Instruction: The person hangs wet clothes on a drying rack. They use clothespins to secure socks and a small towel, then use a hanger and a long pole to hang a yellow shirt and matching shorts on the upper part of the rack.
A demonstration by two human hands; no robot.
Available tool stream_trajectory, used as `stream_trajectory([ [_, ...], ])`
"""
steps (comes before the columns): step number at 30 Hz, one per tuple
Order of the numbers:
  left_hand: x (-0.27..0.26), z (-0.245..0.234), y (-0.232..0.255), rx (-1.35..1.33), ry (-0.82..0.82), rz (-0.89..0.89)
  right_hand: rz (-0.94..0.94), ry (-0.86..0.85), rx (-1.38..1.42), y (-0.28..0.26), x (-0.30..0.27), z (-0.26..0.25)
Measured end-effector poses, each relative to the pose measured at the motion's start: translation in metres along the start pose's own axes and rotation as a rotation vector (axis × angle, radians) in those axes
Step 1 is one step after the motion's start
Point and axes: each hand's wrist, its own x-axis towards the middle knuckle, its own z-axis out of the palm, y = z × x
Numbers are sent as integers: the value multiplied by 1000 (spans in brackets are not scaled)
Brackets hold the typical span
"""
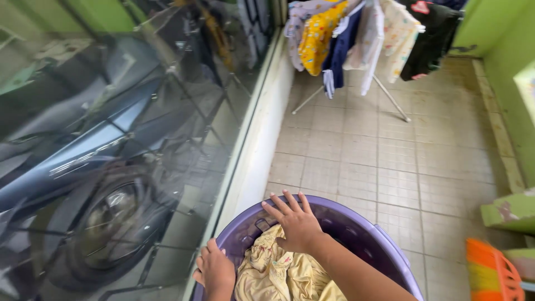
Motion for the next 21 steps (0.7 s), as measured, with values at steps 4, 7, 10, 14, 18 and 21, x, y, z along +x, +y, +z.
stream_trajectory([
  [4,-4,-19,-16,37,-5,-33,10,-91,18,-35,20,-20],
  [7,-10,-48,6,100,-249,-100,63,-89,40,-38,28,-23],
  [10,-12,-73,21,134,-435,-172,79,-138,46,-41,31,-32],
  [14,-20,-96,25,202,-545,-177,84,-207,41,-49,19,-45],
  [18,-7,-83,31,448,-676,-232,102,-297,116,-46,-4,-66],
  [21,-24,-138,57,382,-715,-101,188,-213,424,-31,-31,-83],
])
